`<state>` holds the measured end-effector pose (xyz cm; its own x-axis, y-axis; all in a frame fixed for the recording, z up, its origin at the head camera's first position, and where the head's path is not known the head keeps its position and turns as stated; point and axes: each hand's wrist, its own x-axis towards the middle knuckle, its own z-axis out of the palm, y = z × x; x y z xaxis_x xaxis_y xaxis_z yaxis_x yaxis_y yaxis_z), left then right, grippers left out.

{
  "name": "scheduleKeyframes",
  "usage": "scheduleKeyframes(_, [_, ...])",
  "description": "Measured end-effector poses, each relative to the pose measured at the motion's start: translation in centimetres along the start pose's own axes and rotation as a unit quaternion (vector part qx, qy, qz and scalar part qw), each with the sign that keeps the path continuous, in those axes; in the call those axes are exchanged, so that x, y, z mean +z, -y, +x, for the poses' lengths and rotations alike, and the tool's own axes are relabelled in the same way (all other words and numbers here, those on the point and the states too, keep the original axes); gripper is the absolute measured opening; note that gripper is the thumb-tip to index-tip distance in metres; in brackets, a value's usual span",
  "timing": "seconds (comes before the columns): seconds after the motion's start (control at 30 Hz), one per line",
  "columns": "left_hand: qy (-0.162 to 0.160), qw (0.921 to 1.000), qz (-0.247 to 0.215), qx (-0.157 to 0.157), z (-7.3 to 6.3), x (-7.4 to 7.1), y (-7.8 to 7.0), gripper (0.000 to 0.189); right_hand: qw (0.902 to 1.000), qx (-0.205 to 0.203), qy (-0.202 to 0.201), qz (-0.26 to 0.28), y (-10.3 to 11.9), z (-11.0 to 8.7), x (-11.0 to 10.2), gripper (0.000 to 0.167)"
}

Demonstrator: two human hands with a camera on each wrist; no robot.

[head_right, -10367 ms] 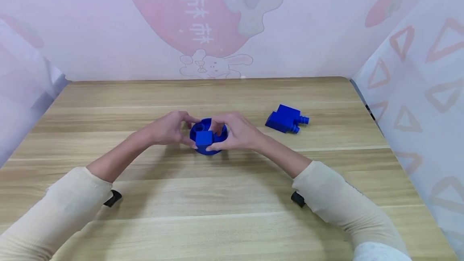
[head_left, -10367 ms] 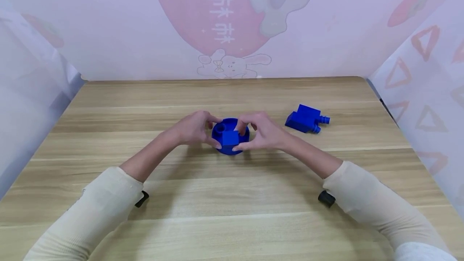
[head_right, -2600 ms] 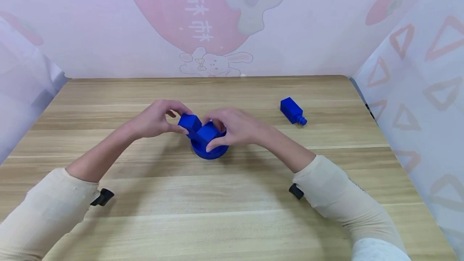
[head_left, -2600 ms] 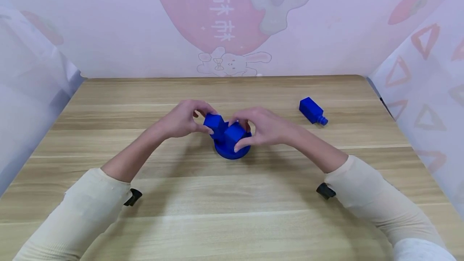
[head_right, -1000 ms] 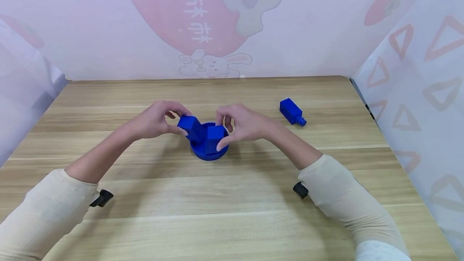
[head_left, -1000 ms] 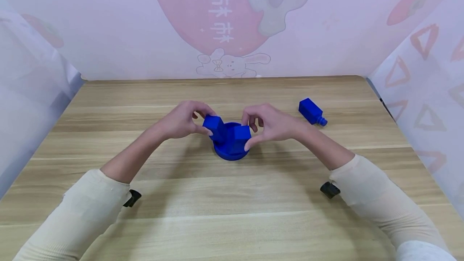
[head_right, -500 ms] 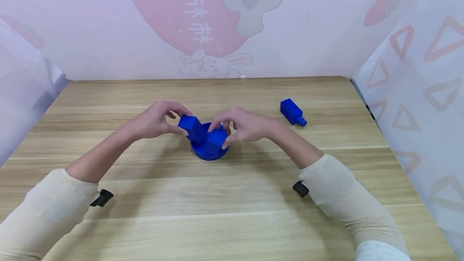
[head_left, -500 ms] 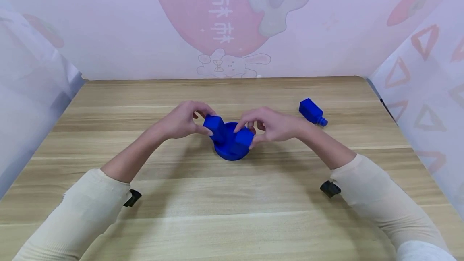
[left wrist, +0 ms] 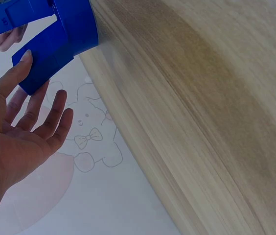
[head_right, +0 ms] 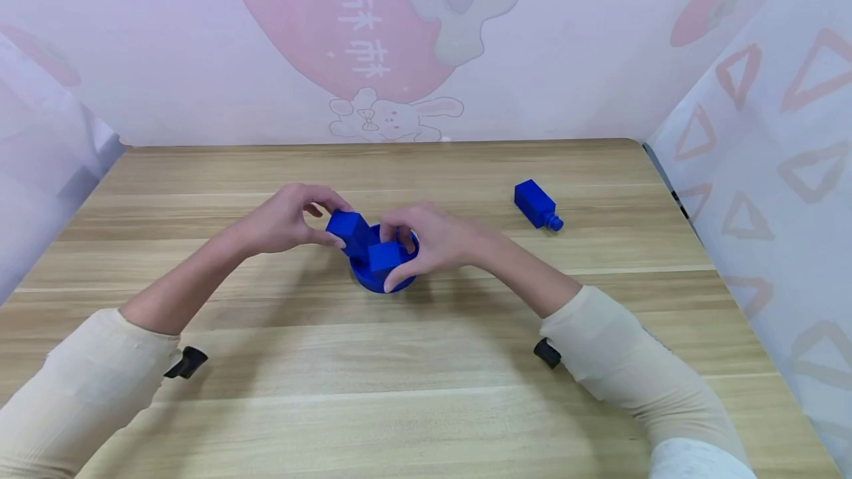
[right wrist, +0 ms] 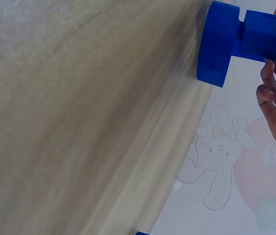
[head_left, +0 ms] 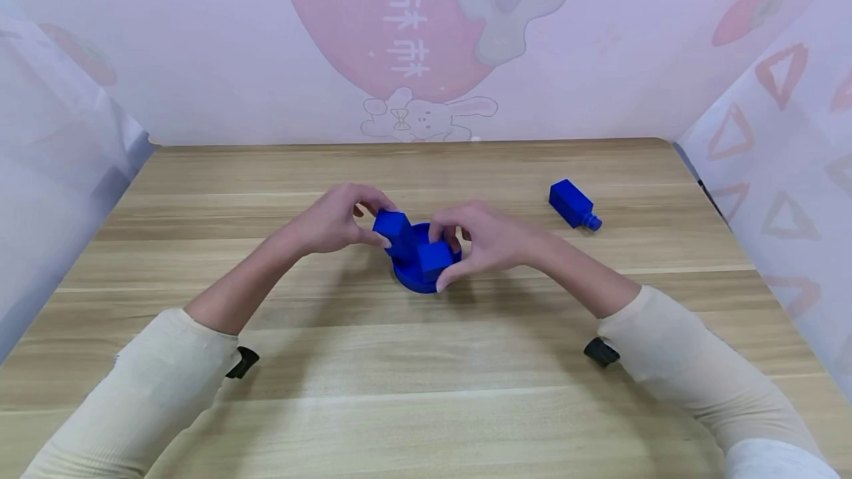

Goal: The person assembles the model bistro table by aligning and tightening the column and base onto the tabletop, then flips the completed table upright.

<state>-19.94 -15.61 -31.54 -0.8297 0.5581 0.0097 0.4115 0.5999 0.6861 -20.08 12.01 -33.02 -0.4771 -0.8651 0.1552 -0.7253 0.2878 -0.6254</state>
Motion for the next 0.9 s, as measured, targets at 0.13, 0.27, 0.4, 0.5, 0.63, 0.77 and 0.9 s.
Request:
scheduleKeyframes(0.13, [0.0, 1.0, 0.0, 0.002, 0.0, 0.0, 0.0, 0.037, 0.9988, -0.005, 0.04, 0.03, 0.1, -0.3, -0.3, 0.057])
scheduleKeyframes(0.27, [0.0, 1.0, 0.002, 0.0, 0.0, 0.0, 0.1, 0.037, 0.9946, -0.025, 0.08, 0.061, 0.2, -0.6, -0.5, 0.056])
scheduleKeyframes(0.4, [-0.002, 1.0, 0.002, 0.001, 0.0, 0.0, 0.1, 0.037, 0.9915, -0.027, 0.103, 0.075, 0.1, -0.5, -0.6, 0.051])
scheduleKeyframes(0.5, [-0.002, 1.0, 0.001, 0.003, 0.1, 0.0, 0.1, 0.037, 0.9918, -0.017, 0.1, 0.078, 0.0, -0.5, -0.7, 0.049])
scheduleKeyframes(0.63, [-0.004, 1.0, 0.0, 0.003, 0.0, 0.0, 0.2, 0.038, 0.9953, 0.0, 0.062, 0.074, -0.2, 0.0, -0.5, 0.048])
scheduleKeyframes(0.77, [-0.004, 1.0, 0.002, -0.002, 0.0, 0.0, 0.3, 0.039, 0.9988, 0.028, 0.003, 0.041, -0.4, 0.7, 0.2, 0.044])
scheduleKeyframes(0.9, [-0.002, 1.0, 0.006, 0.002, 0.0, 0.0, 0.2, 0.038, 0.9974, 0.051, -0.047, -0.016, -0.4, 1.2, 0.9, 0.046])
